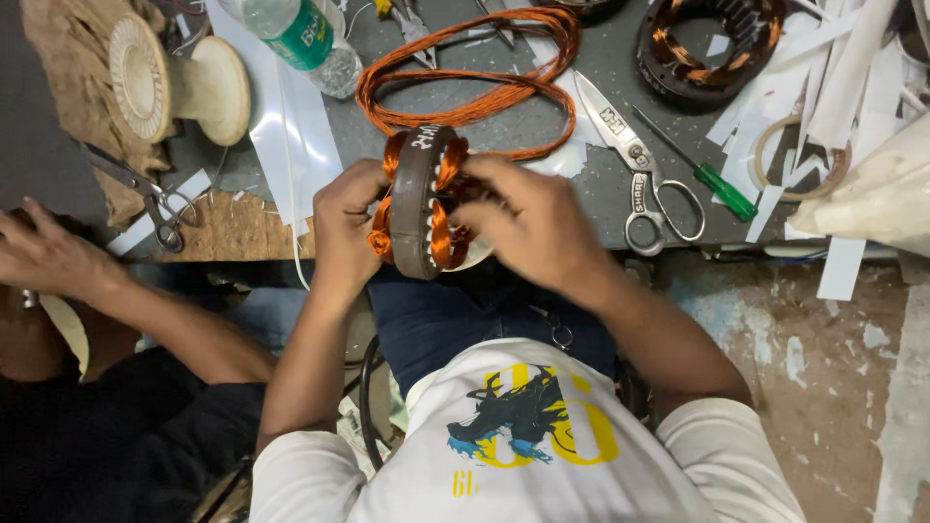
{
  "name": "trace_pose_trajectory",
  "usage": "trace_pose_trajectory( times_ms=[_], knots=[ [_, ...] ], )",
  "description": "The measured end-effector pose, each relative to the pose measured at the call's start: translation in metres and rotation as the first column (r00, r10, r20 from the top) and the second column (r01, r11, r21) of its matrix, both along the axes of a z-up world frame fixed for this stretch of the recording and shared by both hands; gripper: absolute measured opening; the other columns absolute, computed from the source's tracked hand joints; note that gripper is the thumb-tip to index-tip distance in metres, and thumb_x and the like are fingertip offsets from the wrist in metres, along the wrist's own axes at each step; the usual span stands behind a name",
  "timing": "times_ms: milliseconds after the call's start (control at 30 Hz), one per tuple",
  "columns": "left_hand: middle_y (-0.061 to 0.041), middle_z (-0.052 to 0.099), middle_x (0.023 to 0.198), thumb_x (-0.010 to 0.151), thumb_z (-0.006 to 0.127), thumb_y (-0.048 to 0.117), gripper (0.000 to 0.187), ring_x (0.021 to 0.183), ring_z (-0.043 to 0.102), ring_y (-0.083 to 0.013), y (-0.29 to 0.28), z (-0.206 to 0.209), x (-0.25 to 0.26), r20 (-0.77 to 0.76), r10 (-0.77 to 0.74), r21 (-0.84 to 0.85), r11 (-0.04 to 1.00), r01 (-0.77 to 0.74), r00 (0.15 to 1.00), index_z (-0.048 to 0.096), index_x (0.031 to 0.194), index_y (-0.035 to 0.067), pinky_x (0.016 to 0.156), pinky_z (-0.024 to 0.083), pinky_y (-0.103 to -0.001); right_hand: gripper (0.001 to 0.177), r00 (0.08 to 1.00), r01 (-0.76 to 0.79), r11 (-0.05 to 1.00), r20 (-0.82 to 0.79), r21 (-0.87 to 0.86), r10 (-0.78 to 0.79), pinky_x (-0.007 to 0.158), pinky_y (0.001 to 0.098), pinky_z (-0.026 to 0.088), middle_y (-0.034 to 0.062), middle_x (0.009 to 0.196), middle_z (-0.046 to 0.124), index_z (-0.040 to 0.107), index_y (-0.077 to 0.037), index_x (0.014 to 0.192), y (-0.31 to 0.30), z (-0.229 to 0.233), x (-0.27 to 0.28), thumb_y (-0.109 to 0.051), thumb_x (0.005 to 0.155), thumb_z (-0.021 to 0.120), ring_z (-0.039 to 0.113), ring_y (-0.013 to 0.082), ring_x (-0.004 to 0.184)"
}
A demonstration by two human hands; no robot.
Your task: The person winds copper wire around a toroidal core, adjusts the coil, and secures it with a thin wire. They handle multiple cores and use a spool of copper wire throughout the process.
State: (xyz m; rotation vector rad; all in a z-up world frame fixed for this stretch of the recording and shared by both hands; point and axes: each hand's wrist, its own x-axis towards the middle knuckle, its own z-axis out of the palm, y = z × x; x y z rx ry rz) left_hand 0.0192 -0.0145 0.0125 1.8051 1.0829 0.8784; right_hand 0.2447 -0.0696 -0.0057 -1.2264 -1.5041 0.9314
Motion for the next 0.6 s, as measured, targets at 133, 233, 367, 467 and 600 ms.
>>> trace_pose_trajectory(
  times_ms=[133,233,367,467,600],
  knots=[
    [-0.013,0.065,0.098,0.078,0.078,0.002,0.028,0.091,0.067,-0.0274,0.004,0.002,-0.001,-0.230,-0.039,0.272,0.957,0.103,0.972,0.067,0.103,-0.003,0.082,0.053,-0.033,0.023,0.972,0.060,0.975,0.212,0.216,-0.107,0.072,0.0440,0.056,0.0168,0.102,0.067,0.067,0.000,0.111,-0.008,0.004,-0.015,-0.002,0.089,0.071,0.069,0.0368,0.087],
    [-0.014,0.064,0.095,0.075,0.079,0.002,0.026,0.091,0.064,-0.0315,0.013,-0.001,-0.006,-0.372,-0.103,0.416,0.870,0.265,0.922,0.070,0.100,-0.001,0.081,0.052,-0.037,0.019,0.961,0.050,0.969,0.254,0.240,-0.112,0.075,0.0456,0.057,0.0137,0.096,0.065,0.069,-0.003,0.108,-0.007,0.005,-0.009,-0.003,0.089,0.072,0.070,0.0360,0.086],
    [-0.013,0.066,0.099,0.077,0.079,0.004,0.027,0.094,0.063,-0.0307,0.014,-0.004,-0.007,-0.310,-0.131,0.356,0.902,0.243,0.942,0.070,0.101,-0.001,0.082,0.051,-0.038,0.017,0.989,-0.011,0.995,0.145,0.094,-0.003,0.070,0.0426,0.056,0.0145,0.096,0.068,0.070,-0.002,0.109,0.002,0.003,0.004,-0.005,0.092,0.071,0.071,0.0339,0.081],
    [-0.012,0.065,0.099,0.078,0.079,0.003,0.029,0.096,0.065,-0.0307,0.007,-0.006,-0.004,-0.213,-0.081,0.256,0.957,0.135,0.974,0.069,0.105,-0.003,0.084,0.052,-0.038,0.016,0.998,-0.057,0.998,0.006,0.005,0.057,0.069,0.0378,0.057,0.0124,0.100,0.074,0.071,-0.003,0.110,0.011,-0.004,0.013,-0.006,0.094,0.070,0.074,0.0290,0.080],
    [-0.014,0.067,0.098,0.077,0.079,0.002,0.029,0.095,0.066,-0.0322,0.001,-0.006,0.000,-0.216,-0.043,0.306,0.946,0.109,0.976,0.070,0.104,-0.003,0.085,0.053,-0.039,0.016,0.983,-0.066,0.975,0.183,0.212,0.027,0.078,0.0395,0.058,0.0155,0.102,0.072,0.070,-0.001,0.108,0.016,-0.013,0.015,-0.001,0.092,0.070,0.073,0.0330,0.091]
  ],
)
